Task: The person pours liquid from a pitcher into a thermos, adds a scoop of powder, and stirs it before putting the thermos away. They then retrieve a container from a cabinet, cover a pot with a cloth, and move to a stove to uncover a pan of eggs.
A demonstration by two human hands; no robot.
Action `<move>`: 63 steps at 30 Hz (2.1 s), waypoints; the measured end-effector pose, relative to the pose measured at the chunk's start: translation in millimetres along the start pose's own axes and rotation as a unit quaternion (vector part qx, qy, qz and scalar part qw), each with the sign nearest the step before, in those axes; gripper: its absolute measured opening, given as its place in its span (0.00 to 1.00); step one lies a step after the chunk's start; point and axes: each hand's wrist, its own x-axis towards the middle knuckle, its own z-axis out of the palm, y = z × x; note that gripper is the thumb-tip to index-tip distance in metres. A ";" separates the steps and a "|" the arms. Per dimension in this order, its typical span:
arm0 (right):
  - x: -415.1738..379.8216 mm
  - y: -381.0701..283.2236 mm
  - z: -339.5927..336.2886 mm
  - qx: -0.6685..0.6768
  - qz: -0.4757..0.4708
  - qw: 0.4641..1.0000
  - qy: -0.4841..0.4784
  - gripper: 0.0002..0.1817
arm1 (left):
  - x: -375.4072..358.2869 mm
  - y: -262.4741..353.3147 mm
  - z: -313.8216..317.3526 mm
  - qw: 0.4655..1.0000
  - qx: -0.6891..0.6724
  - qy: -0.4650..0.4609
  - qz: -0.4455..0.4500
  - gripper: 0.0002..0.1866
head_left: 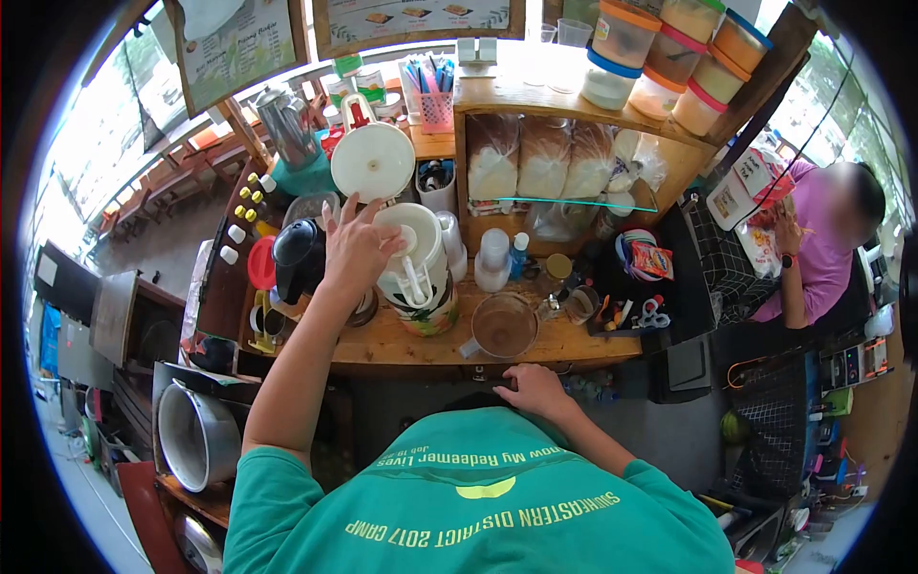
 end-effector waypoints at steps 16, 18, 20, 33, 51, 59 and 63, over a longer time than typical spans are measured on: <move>2.1 7.7 6.0 0.012 -0.027 0.999 0.022 0.26 | 13.3 -8.7 -10.8 0.978 0.012 0.207 0.010 0.22; -3.2 11.8 2.4 0.031 -0.004 0.999 0.025 0.26 | 41.4 -15.2 -16.2 0.956 -0.069 0.282 -0.042 0.22; -5.3 11.6 -11.3 0.038 0.009 0.999 0.022 0.25 | 83.4 -32.7 -10.3 0.908 -0.182 0.349 -0.143 0.25; 91.0 -16.1 -124.7 0.174 -0.106 0.968 0.145 0.20 | -13.4 1.2 -28.1 0.937 -0.198 0.279 0.072 0.17; 228.0 -120.6 -159.4 0.445 -0.117 0.887 -0.042 0.36 | -109.9 69.6 4.4 0.983 -0.061 0.174 -0.001 0.25; 249.2 -120.3 -148.2 0.614 -0.148 0.775 -0.013 0.17 | -116.7 57.3 -4.3 0.978 -0.090 0.190 -0.008 0.25; 243.2 -135.1 -158.9 0.594 -0.151 0.784 0.095 0.22 | -123.6 9.1 -3.9 0.930 -0.109 0.333 -0.109 0.20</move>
